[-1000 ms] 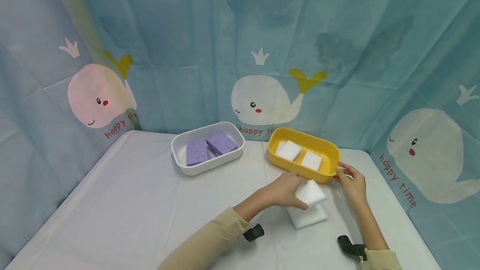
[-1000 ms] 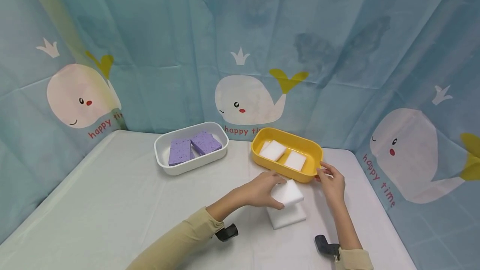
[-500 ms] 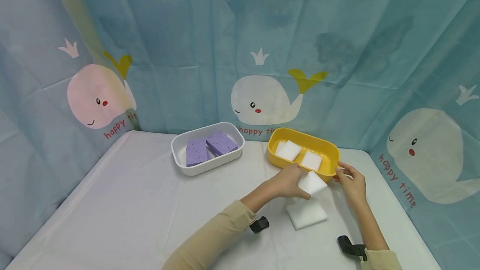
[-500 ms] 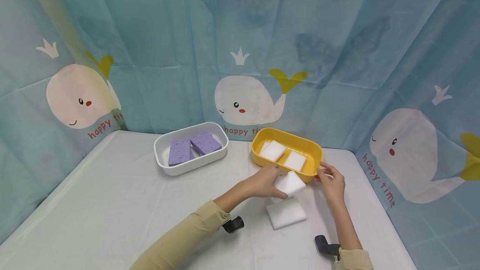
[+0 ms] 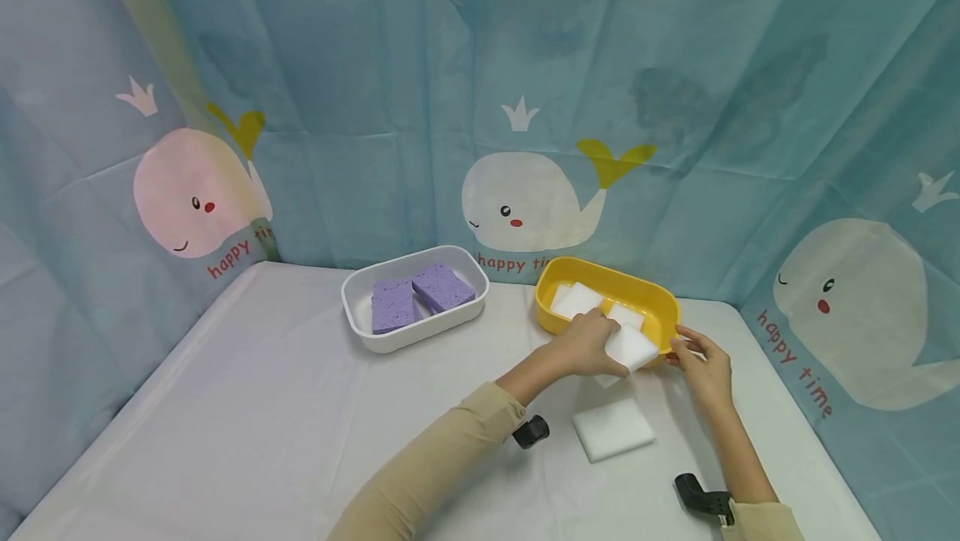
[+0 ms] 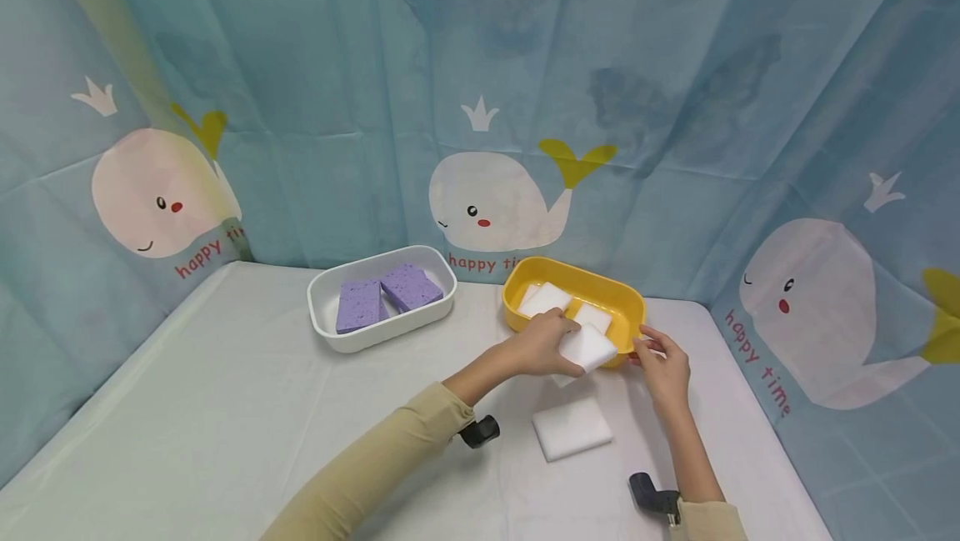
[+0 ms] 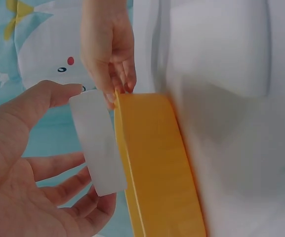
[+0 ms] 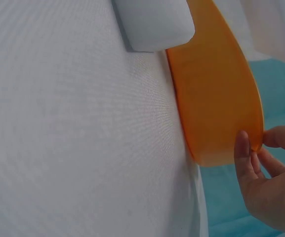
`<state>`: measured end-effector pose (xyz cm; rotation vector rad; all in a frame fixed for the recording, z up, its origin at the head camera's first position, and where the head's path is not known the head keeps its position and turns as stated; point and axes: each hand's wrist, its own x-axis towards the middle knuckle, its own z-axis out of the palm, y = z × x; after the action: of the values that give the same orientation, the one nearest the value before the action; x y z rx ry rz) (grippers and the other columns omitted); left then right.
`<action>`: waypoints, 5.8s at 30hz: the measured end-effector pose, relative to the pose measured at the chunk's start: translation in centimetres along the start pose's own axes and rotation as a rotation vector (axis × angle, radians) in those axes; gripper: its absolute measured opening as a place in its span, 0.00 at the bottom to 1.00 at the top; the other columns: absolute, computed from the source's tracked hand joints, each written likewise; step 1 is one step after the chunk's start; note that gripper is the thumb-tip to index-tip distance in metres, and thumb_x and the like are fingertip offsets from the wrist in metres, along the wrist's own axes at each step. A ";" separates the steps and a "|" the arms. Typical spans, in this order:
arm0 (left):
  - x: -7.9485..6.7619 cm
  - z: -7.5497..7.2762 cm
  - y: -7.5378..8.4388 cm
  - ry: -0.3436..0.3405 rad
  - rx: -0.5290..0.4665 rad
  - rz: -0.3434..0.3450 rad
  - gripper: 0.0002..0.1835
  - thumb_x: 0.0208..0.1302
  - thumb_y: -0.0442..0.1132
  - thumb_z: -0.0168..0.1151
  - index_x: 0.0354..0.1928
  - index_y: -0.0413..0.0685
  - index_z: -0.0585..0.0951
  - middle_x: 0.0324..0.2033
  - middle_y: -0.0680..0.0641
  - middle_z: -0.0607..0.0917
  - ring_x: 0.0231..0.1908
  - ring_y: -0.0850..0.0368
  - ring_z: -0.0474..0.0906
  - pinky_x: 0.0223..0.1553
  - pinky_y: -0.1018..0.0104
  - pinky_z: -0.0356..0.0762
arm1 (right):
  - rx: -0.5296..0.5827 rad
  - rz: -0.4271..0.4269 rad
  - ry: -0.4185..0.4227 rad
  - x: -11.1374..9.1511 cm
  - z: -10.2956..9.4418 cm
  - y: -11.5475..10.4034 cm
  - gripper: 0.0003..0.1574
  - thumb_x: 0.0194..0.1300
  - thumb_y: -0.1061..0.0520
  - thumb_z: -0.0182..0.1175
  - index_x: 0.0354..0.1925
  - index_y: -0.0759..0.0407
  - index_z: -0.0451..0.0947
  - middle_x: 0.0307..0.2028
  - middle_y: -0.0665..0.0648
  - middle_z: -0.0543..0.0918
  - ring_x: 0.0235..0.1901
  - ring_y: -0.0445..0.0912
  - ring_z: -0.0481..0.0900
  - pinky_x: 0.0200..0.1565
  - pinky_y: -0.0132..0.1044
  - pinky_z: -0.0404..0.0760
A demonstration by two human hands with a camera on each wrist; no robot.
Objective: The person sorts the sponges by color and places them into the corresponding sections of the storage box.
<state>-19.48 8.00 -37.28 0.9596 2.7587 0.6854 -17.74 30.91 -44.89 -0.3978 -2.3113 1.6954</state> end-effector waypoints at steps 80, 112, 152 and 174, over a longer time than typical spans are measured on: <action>7.5 0.1 0.6 0.146 -0.034 -0.299 0.36 0.68 0.62 0.70 0.68 0.45 0.78 0.67 0.47 0.77 0.62 0.54 0.76 0.61 0.68 0.80 | -0.026 0.017 -0.022 0.1 0.0 -0.1 0.29 0.81 0.59 0.55 0.72 0.73 0.69 0.44 0.55 0.74 0.31 0.31 0.83 0.42 0.22 0.86; 1.5 1.5 0.6 0.147 -0.136 -0.080 0.39 0.68 0.55 0.73 0.74 0.43 0.74 0.63 0.45 0.79 0.60 0.53 0.76 0.61 0.69 0.77 | -0.039 0.010 -0.009 -0.1 -0.1 0.2 0.28 0.81 0.59 0.55 0.72 0.72 0.70 0.45 0.57 0.74 0.29 0.29 0.82 0.41 0.22 0.85; -4.0 8.3 -0.1 -0.038 -0.094 -0.050 0.43 0.57 0.58 0.81 0.71 0.46 0.78 0.53 0.50 0.80 0.47 0.63 0.73 0.47 0.78 0.73 | -0.060 0.043 -0.016 0.0 0.1 0.0 0.29 0.82 0.57 0.54 0.73 0.70 0.69 0.49 0.60 0.72 0.30 0.29 0.81 0.42 0.22 0.85; -4.2 8.6 -0.2 -0.065 -0.063 -0.056 0.40 0.54 0.55 0.84 0.67 0.49 0.82 0.52 0.52 0.81 0.43 0.63 0.70 0.41 0.77 0.69 | -0.037 0.037 -0.011 -0.1 0.1 -0.2 0.28 0.81 0.60 0.54 0.72 0.71 0.69 0.45 0.57 0.73 0.30 0.30 0.81 0.42 0.23 0.86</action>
<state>-13.90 8.42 -45.04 0.8724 2.6805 0.7142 -17.65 30.71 -44.74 -0.4428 -2.3604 1.6778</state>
